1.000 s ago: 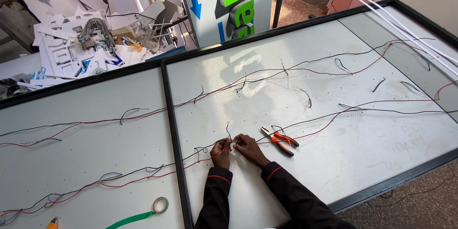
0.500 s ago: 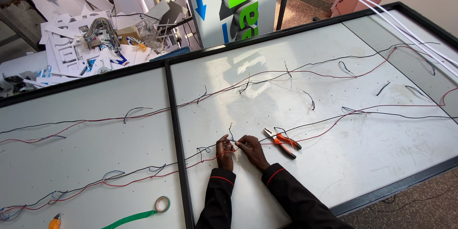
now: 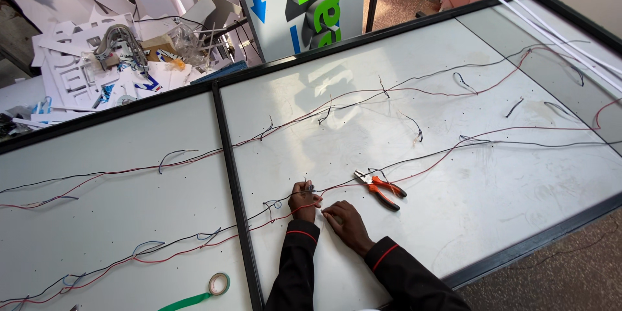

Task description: The person strips insulation from multiple colored wires laid out on a white surface using pliers. They repeatedly cut and remove sections of the wire coating, then twist the exposed strands with their fingers.

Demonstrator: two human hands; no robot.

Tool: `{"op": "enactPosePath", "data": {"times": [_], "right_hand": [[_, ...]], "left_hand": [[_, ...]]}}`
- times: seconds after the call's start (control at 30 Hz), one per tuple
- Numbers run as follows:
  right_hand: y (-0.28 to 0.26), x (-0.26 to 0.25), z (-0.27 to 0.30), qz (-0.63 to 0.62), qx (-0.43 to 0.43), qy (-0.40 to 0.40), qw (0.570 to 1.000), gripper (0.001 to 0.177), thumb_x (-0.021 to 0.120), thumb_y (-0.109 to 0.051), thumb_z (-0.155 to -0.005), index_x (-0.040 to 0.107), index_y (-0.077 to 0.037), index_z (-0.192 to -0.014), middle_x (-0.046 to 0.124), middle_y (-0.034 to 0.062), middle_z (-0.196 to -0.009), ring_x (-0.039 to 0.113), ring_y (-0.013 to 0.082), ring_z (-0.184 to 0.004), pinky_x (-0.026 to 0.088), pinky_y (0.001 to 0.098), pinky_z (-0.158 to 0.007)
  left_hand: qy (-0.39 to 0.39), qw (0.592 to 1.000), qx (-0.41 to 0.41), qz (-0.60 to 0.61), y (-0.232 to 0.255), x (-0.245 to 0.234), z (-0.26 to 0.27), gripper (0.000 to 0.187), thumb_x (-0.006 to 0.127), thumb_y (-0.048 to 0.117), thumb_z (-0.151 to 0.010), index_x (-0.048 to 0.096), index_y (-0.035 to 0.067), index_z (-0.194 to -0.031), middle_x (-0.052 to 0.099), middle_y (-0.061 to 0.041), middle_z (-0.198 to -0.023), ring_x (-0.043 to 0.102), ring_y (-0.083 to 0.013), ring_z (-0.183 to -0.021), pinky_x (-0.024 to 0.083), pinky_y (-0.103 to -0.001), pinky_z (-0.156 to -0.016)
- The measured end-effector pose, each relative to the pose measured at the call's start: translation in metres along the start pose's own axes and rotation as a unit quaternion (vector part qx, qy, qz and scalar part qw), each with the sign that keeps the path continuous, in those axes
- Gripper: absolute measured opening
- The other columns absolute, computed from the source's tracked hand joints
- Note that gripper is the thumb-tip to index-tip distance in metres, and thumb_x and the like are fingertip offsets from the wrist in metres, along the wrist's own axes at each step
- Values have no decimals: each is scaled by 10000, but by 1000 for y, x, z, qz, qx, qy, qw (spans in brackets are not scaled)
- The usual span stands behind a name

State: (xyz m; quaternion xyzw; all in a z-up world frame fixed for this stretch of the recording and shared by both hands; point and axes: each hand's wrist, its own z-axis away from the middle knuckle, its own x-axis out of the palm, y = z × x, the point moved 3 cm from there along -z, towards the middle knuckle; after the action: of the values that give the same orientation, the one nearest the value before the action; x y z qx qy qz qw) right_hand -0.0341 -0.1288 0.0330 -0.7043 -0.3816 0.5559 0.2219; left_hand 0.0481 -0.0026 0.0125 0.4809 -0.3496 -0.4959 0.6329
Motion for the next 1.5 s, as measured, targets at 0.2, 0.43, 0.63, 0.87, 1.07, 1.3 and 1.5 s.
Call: {"op": "enactPosePath", "data": {"times": [0.2, 0.43, 0.63, 0.87, 1.07, 1.3, 1.5], "right_hand": [[-2, 6, -15, -4, 100, -4, 995, 252, 684, -197, -1133, 837, -207, -1333, 776, 92, -998, 719, 274, -914, 534, 413, -896], [-5, -4, -18, -61, 108, 27, 992, 126, 716, -170, -1086, 827, -178, -1146, 703, 113, -864, 714, 329, -782, 546, 456, -762], [-7, -3, -19, -117, 107, 56, 986, 175, 798, -256, -1077, 894, -196, -1211, 804, 109, -961, 731, 250, -759, 558, 427, -724], [-7, -7, -19, -141, 87, 78, 983, 155, 878, -172, -1005, 896, -136, -1154, 799, 102, -917, 741, 243, -737, 563, 396, -691], [-2, -4, -19, -162, 102, 76, 978, 142, 805, -182, -1075, 912, -130, -1152, 824, 142, -927, 739, 222, -742, 562, 374, -691], [6, -8, 0, -96, 68, 80, 990, 125, 794, -164, -1057, 899, -144, -993, 793, 70, -791, 747, 214, -680, 583, 347, -644], [9, -8, 3, -67, 5, 49, 997, 182, 801, -223, -1061, 866, -180, -897, 698, 19, -704, 677, 181, -614, 554, 324, -604]], "left_hand": [[21, 988, 77, 134, -6, -6, 1, 180, 562, 129, -1181, 666, 1, -1251, 836, -212, -1062, 849, -330, -751, 778, -364, -635], [18, 987, 128, 92, -21, -11, 15, 235, 495, 118, -1172, 694, 1, -1135, 771, -232, -1253, 829, -362, -1111, 772, -403, -768], [-62, 904, 351, -235, -19, -24, 25, 230, 645, 187, -1153, 817, 48, -1090, 702, -148, -1137, 756, -421, -1134, 697, -489, -872], [-93, 826, 460, -313, -19, -21, 20, 145, 691, 123, -1012, 749, 178, -891, 646, -74, -1026, 700, -347, -944, 591, -451, -758], [-72, 828, 462, -309, -20, -21, 22, 104, 755, 153, -1011, 830, 192, -951, 660, -79, -1000, 698, -335, -910, 584, -448, -740], [-42, 863, 421, -276, -23, -21, 20, 144, 745, 158, -1073, 808, 114, -950, 698, -81, -985, 731, -330, -916, 609, -424, -834], [-62, 874, 414, -248, -25, -20, 20, 133, 773, 245, -1088, 838, 181, -992, 739, -22, -947, 748, -281, -920, 606, -403, -859]]}}
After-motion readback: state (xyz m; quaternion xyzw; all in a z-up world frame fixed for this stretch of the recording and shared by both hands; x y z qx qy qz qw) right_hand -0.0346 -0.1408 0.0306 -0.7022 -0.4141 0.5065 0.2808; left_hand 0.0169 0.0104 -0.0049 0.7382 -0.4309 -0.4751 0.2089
